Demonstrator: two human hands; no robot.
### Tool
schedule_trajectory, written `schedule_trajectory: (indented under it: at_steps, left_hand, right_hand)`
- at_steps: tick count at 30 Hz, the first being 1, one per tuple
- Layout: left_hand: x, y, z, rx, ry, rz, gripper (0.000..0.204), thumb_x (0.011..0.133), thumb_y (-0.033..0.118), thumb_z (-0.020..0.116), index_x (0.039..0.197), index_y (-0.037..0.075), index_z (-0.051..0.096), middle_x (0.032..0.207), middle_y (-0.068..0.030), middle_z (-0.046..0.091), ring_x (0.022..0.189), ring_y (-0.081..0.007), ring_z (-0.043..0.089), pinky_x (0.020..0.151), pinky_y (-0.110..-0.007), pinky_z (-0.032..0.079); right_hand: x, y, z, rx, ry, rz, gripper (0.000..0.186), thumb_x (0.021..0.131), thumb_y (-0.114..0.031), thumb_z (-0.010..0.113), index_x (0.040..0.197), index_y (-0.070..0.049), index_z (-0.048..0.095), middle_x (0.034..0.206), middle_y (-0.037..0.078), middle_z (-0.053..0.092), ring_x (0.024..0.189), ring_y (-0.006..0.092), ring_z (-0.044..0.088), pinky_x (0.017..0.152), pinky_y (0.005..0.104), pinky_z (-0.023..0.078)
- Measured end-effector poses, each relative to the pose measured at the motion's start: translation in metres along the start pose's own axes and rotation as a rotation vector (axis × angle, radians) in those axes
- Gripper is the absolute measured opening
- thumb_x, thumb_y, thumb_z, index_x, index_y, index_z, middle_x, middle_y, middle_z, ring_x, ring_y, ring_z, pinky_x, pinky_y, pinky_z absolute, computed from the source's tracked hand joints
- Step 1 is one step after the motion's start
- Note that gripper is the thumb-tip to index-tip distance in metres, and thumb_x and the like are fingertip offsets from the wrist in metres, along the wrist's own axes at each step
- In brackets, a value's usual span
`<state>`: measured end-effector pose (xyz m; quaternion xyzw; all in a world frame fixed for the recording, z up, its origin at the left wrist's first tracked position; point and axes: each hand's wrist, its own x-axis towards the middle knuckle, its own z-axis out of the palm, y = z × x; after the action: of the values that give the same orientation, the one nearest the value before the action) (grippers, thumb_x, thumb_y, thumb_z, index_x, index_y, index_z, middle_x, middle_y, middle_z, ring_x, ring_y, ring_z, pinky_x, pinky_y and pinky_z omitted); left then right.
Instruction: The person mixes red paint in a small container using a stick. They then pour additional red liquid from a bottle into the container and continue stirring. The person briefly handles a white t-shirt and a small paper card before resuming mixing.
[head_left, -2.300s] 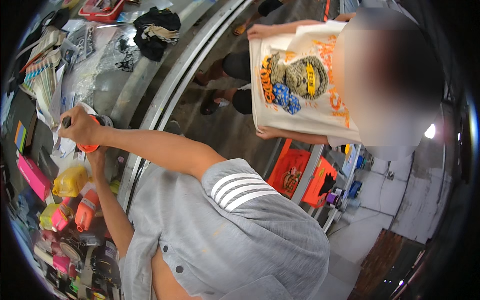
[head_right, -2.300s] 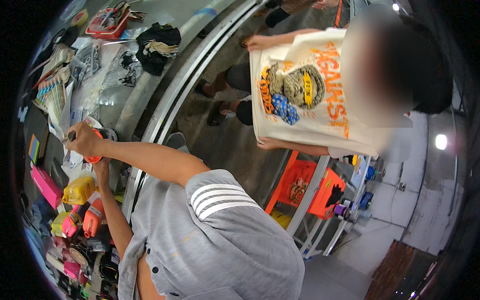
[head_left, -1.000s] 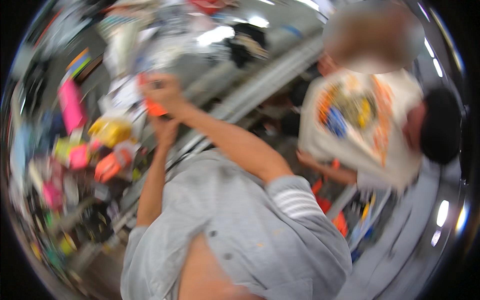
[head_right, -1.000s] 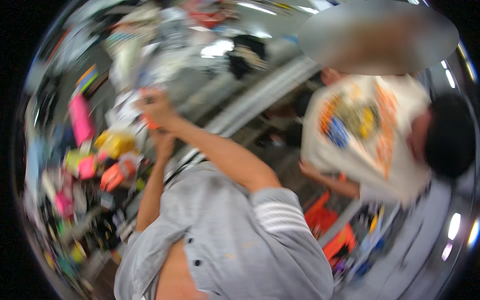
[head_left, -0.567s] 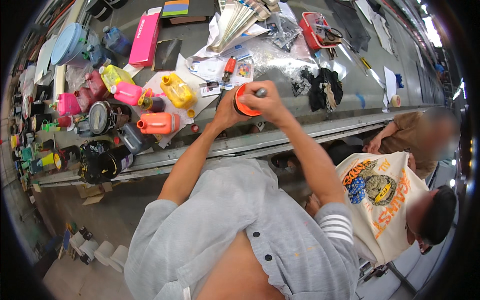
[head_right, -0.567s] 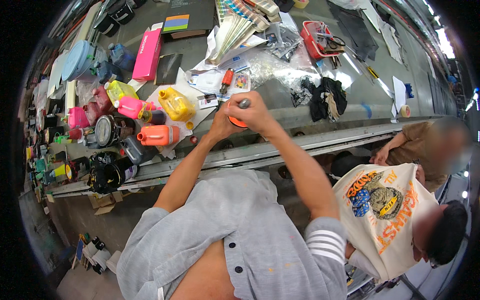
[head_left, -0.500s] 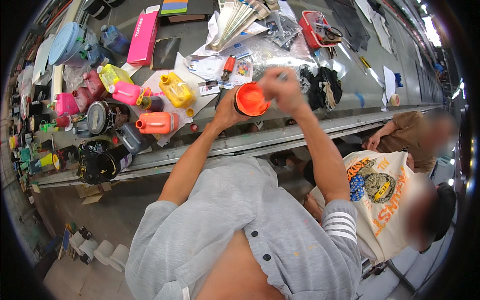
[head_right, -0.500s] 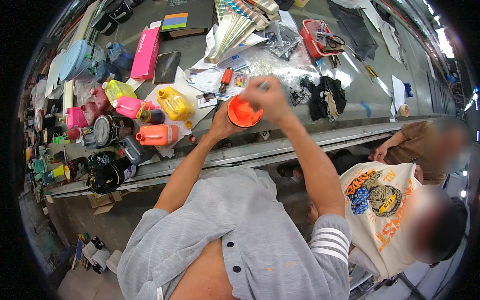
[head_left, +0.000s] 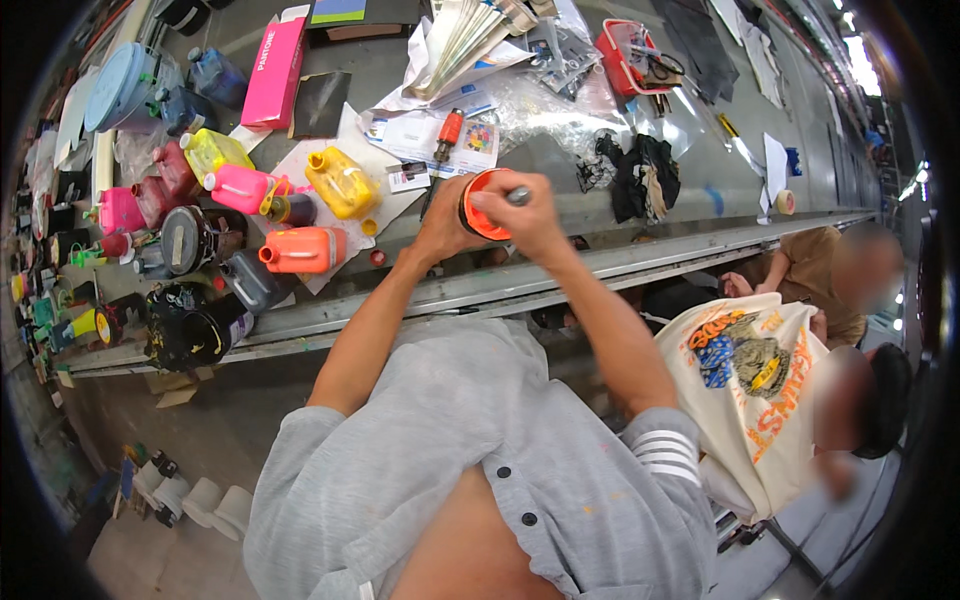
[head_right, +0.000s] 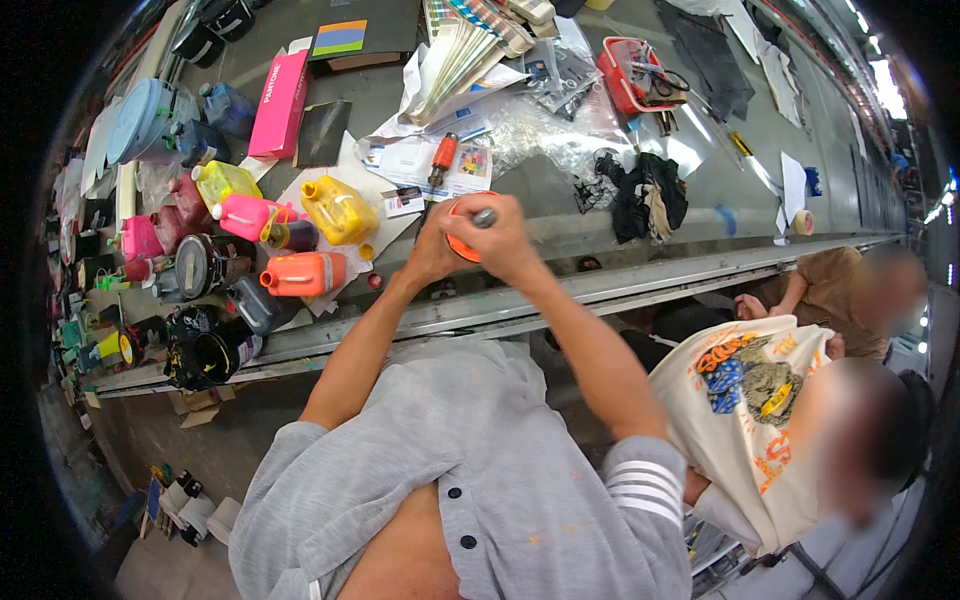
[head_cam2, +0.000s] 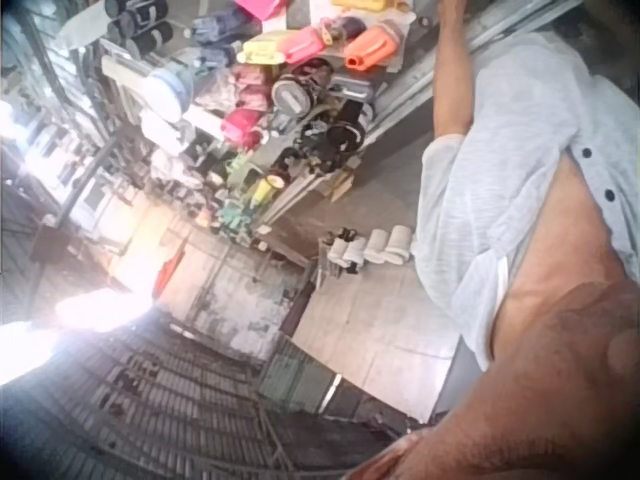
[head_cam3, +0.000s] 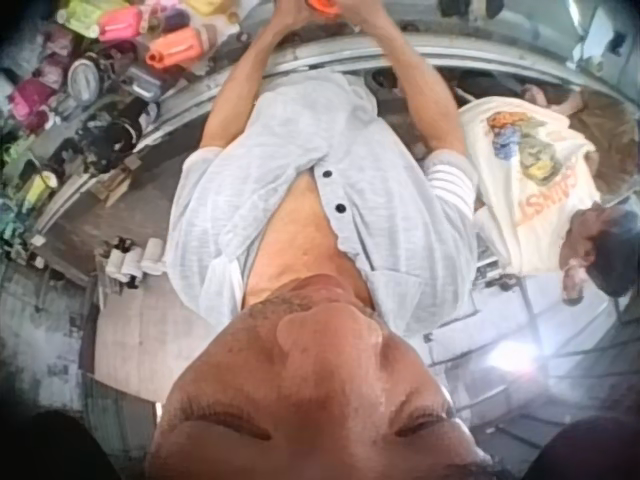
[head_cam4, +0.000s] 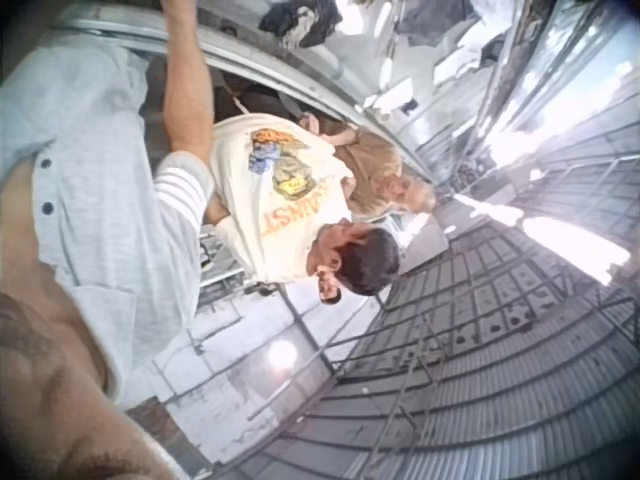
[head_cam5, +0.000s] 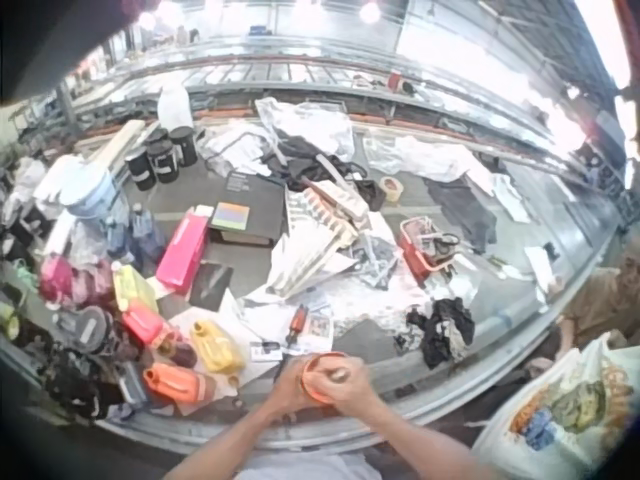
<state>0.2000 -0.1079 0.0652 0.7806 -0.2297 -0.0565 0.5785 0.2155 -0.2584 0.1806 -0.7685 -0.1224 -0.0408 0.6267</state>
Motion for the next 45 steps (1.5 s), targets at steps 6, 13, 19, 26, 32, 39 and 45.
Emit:
schedule_trajectory:
  at_steps: [6, 13, 19, 26, 32, 39, 45]
  left_hand:
    - [-0.009, -0.033, 0.009, 0.065, 0.055, -0.008, 0.089, 0.047, 0.024, 0.092, 0.126, 0.009, 0.054, 0.121, -0.0099, 0.056, 0.116, -0.0304, 0.049, 0.100, -0.040, 0.039]
    - [0.010, -0.040, -0.020, 0.025, -0.320, 0.103, 0.100, 0.051, 0.017, 0.089, 0.138, 0.004, 0.041, 0.136, -0.0170, 0.044, 0.126, -0.0318, 0.044, 0.107, -0.040, 0.035]
    - [-0.023, -0.013, 0.001, -0.113, -0.038, -0.112, 0.109, 0.056, 0.014, 0.088, 0.146, 0.003, 0.028, 0.147, -0.0147, 0.038, 0.137, -0.0278, 0.035, 0.114, -0.040, 0.028]
    - [-0.021, -0.055, 0.047, -0.591, 0.099, -0.284, 0.083, 0.058, 0.017, 0.089, 0.128, 0.003, 0.047, 0.124, -0.0098, 0.055, 0.115, -0.0226, 0.054, 0.101, -0.037, 0.042]
    - [0.004, -0.023, 0.015, -0.186, -0.070, 0.023, 0.082, 0.048, 0.018, 0.088, 0.122, 0.006, 0.055, 0.109, -0.0110, 0.061, 0.101, -0.0302, 0.058, 0.094, -0.040, 0.044]
    - [-0.017, -0.025, 0.016, 0.098, 0.072, -0.005, 0.095, 0.045, 0.028, 0.090, 0.128, 0.010, 0.049, 0.121, -0.0114, 0.052, 0.120, -0.0320, 0.043, 0.103, -0.043, 0.031]
    - [-0.017, -0.027, 0.017, 0.054, 0.045, -0.031, 0.097, 0.041, 0.025, 0.091, 0.128, 0.009, 0.051, 0.126, -0.0113, 0.052, 0.120, -0.0327, 0.044, 0.104, -0.042, 0.033]
  right_hand:
    - [0.029, 0.007, 0.004, 0.254, 0.357, -0.262, 0.016, 0.080, -0.001, 0.064, 0.067, -0.004, 0.056, 0.055, 0.005, 0.050, 0.050, 0.0103, 0.048, 0.050, 0.0256, 0.038]
    - [0.015, -0.011, -0.031, 0.279, -0.678, 0.183, 0.026, 0.072, -0.014, 0.072, 0.058, -0.003, 0.053, 0.055, 0.005, 0.052, 0.050, 0.0132, 0.050, 0.049, 0.0283, 0.038]
    - [0.016, 0.000, -0.034, 0.616, 0.140, 0.122, 0.007, 0.081, -0.006, 0.062, 0.075, -0.007, 0.060, 0.060, 0.002, 0.051, 0.056, 0.0121, 0.049, 0.053, 0.0268, 0.037]
    - [-0.009, 0.031, 0.008, -0.019, -0.298, -0.001, 0.018, 0.071, -0.018, 0.076, 0.085, -0.007, 0.071, 0.076, 0.003, 0.063, 0.073, 0.0157, 0.060, 0.069, 0.0277, 0.047]
    - [0.003, 0.008, 0.013, 0.426, 0.254, 0.103, 0.017, 0.083, -0.006, 0.066, 0.068, -0.004, 0.058, 0.054, -0.003, 0.043, 0.048, 0.0071, 0.041, 0.045, 0.0227, 0.034]
    - [0.029, -0.024, -0.011, 0.465, 0.291, 0.205, 0.021, 0.078, -0.007, 0.065, 0.059, -0.007, 0.057, 0.051, -0.001, 0.049, 0.045, 0.0058, 0.043, 0.043, 0.0218, 0.031]
    - [0.007, -0.026, -0.019, 0.385, 0.102, 0.252, 0.027, 0.081, -0.002, 0.063, 0.057, -0.005, 0.050, 0.049, -0.001, 0.046, 0.043, 0.0066, 0.042, 0.042, 0.0252, 0.035]
